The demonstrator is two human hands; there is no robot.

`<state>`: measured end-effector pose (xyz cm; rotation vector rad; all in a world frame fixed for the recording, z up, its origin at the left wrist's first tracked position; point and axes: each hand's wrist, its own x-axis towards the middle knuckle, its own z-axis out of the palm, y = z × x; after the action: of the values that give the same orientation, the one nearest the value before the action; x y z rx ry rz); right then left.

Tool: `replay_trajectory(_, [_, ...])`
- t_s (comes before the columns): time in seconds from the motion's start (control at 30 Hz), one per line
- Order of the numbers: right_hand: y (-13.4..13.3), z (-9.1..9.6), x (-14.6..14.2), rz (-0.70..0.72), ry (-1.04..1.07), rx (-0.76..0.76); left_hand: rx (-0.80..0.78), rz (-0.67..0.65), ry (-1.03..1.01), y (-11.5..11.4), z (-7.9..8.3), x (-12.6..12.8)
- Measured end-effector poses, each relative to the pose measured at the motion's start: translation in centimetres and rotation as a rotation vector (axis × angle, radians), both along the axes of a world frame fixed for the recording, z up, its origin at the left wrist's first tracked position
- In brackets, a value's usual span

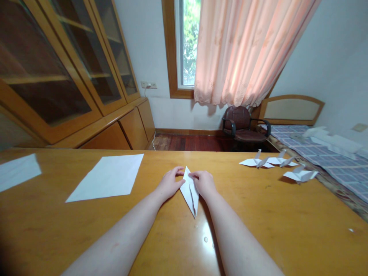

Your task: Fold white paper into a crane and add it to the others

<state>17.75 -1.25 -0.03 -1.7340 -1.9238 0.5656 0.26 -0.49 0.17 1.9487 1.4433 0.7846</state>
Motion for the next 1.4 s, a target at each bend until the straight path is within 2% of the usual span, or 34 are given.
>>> replay_trajectory(0.2, [-0.1, 0.2, -0.1, 0.016, -0.029, 0.004, -0.041, 0.046, -0.019, 0.1, 0.0, 0.1])
replay_trajectory(0.37, [-0.2, 0.3, -0.2, 0.02, -0.04, 0.01, -0.035, 0.022, 0.033, -0.1, 0.5, 0.1])
replay_trajectory(0.6, [-0.2, 0.4, -0.2, 0.011, -0.078, 0.002, 0.003, 0.005, 0.072, -0.1, 0.4, 0.1])
replay_trajectory(0.8, [-0.4, 0.8, -0.4, 0.035, -0.093, 0.01, 0.043, -0.029, 0.15, -0.1, 0.3, 0.0])
replay_trajectory(1.17, [-0.9, 1.2, -0.7, 0.082, -0.155, 0.039, 0.086, 0.047, 0.326, -0.3, 0.5, 0.0])
replay_trajectory(1.4, [-0.8, 1.0, -0.9, 0.109, -0.196, 0.02, 0.102, -0.06, 0.366, -0.6, 0.5, 0.0])
